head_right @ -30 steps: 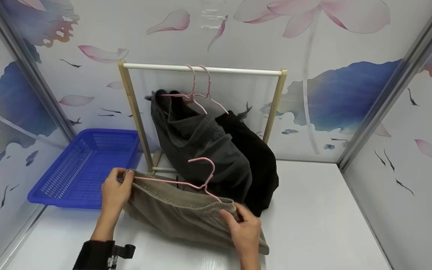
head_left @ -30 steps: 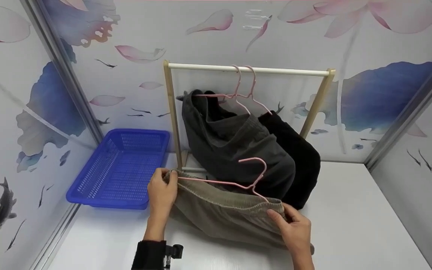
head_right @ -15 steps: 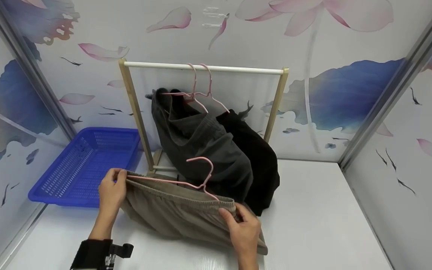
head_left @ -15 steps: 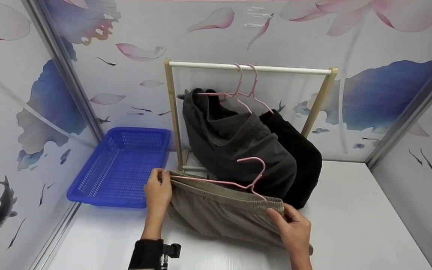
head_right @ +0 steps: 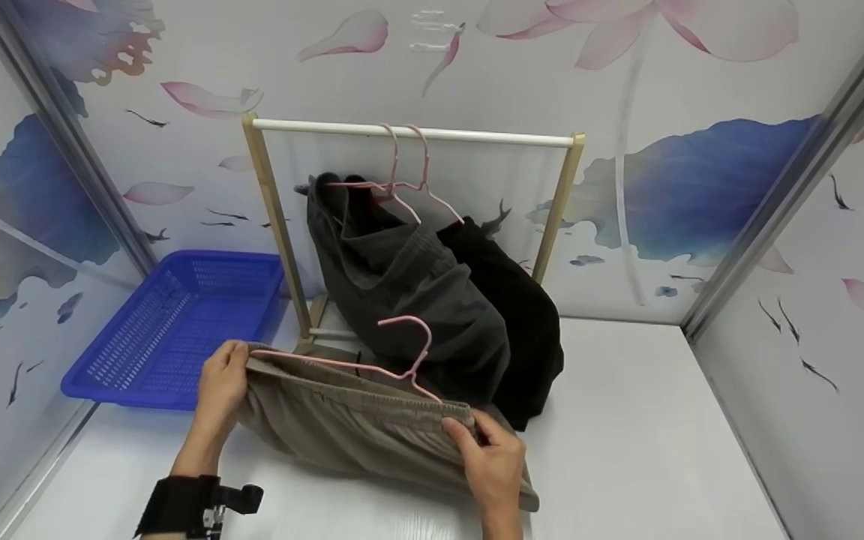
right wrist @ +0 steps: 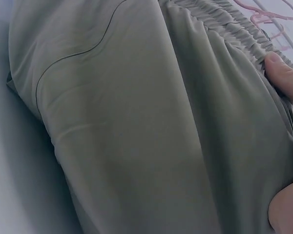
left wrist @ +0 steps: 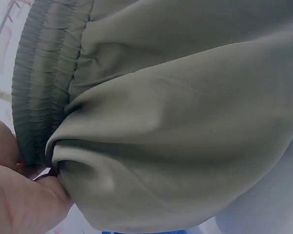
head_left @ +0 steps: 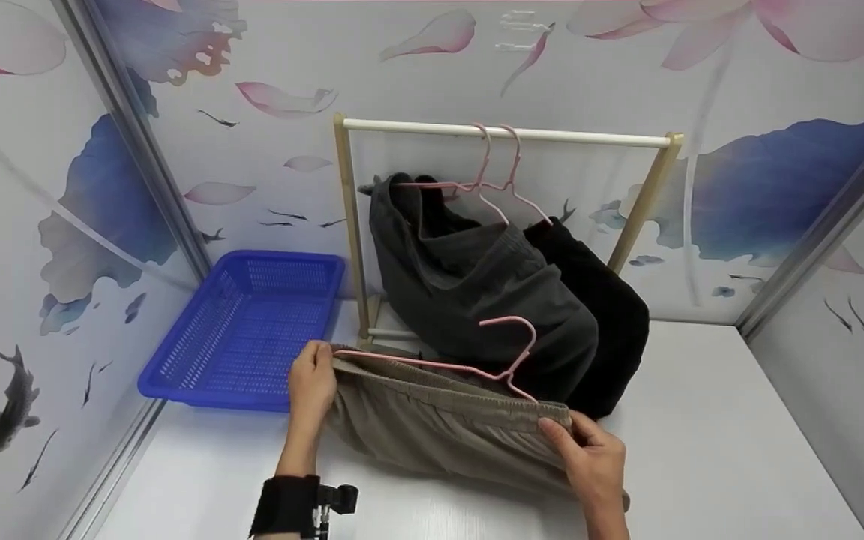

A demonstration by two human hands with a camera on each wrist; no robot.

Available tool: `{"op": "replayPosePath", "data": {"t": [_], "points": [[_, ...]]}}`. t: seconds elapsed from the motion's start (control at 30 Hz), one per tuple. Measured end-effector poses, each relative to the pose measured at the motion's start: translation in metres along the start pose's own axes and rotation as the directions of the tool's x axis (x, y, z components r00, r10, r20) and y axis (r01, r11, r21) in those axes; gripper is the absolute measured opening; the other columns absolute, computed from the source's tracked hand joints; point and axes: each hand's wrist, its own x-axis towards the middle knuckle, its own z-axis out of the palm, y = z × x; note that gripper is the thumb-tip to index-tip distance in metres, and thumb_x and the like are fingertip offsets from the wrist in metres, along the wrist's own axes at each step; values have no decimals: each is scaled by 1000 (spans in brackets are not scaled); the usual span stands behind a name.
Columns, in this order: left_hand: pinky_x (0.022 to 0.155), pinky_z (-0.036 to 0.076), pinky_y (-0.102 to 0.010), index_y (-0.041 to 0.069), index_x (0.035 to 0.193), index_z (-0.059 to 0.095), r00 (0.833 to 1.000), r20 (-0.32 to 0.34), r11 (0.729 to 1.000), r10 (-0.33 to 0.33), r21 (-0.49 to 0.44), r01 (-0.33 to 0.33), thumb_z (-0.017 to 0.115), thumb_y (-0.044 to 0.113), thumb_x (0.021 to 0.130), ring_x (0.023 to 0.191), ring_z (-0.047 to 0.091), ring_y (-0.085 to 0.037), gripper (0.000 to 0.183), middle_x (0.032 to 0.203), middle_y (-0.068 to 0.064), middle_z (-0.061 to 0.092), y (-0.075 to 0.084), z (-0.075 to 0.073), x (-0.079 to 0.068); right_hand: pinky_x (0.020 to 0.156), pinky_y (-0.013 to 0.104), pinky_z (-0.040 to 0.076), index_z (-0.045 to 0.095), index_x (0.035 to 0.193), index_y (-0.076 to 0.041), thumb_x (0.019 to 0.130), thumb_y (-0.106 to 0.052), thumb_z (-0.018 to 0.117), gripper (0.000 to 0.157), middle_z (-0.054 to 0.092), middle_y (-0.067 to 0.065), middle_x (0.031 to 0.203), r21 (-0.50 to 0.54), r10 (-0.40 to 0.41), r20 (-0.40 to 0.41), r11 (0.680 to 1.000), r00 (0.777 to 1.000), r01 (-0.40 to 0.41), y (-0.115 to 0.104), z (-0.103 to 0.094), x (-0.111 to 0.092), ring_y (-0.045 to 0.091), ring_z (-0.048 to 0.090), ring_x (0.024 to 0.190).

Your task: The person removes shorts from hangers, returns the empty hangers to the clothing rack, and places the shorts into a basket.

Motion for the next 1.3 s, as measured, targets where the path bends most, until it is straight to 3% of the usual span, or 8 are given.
{"op": "replayPosePath", "data": {"t": [0.13, 0.3, 0.5, 0.7, 0.83, 0.93, 1.07, 1.3], "points": [[80, 43, -40, -1, 109, 60, 990, 138, 999, 40, -35, -35, 44, 11, 111, 91, 54, -28, 20, 94, -13, 57, -4, -6, 0, 52, 14, 40, 77, 83, 4, 77, 16, 80, 14, 61, -3, 64, -14, -32, 6, 999, 999, 32, 0, 1, 1, -1, 48, 56], [81, 46, -32, -2, 121, 60, 956, 286, 988, 67, -154, -24, 49, 3, 107, 97, 54, -23, 18, 107, -15, 60, -8, -15, -2, 51, 14, 39, 78, 82, -2, 77, 10, 84, 14, 59, -6, 64, -28, -10, -7, 1000, 1000, 9, -1, 1, 1, -1, 48, 56], [72, 44, -28, -1, 116, 66, 940, 337, 987, 54, -158, 0, 63, -6, 90, 86, 51, -19, 26, 98, -11, 61, -10, -17, 1, 52, 13, 38, 76, 81, 2, 76, 13, 83, 13, 59, -1, 63, -56, -20, -22, 998, 1000, 18, -18, 2, 0, -2, 47, 56], [72, 50, -31, 1, 109, 68, 921, 389, 996, -27, -66, 58, 78, -8, 76, 90, 58, -25, 36, 103, -14, 64, -7, -17, 2, 50, 14, 38, 75, 80, 5, 76, 16, 81, 14, 57, -1, 60, -33, -75, 2, 997, 997, 75, -37, 1, -1, -3, 45, 55], [68, 52, -34, 2, 106, 69, 909, 415, 999, -34, 37, 21, 70, -18, 64, 89, 59, -27, 47, 102, -15, 66, -8, -15, 5, 47, 17, 35, 73, 78, 4, 74, 19, 80, 16, 52, 0, 57, -8, -116, 18, 993, 993, 116, -35, 1, -1, -4, 41, 53], [67, 53, -37, 3, 102, 71, 918, 396, 993, -10, 113, -38, 63, -21, 60, 87, 59, -29, 49, 97, -15, 68, -8, -12, 7, 48, 16, 36, 76, 80, 0, 73, 15, 84, 18, 54, -2, 59, 2, -115, 21, 993, 993, 115, -19, 1, 0, -4, 43, 54], [72, 49, -38, 3, 96, 73, 938, 346, 975, 13, 204, -89, 57, -15, 67, 85, 57, -28, 38, 90, -12, 67, -8, -9, 10, 51, 14, 39, 79, 83, -3, 74, 11, 86, 18, 60, -5, 64, 23, -91, 43, 996, 995, 90, 0, -2, 1, -2, 48, 57], [64, 36, -31, 4, 89, 75, 955, 296, 975, -17, 218, -50, 60, -10, 78, 74, 49, -23, 24, 80, -9, 60, -16, -12, 14, 53, 15, 42, 77, 84, 3, 75, 17, 81, 17, 62, -8, 68, 94, -82, 132, 993, 988, 70, 1, -10, 1, -1, 51, 60]]}}
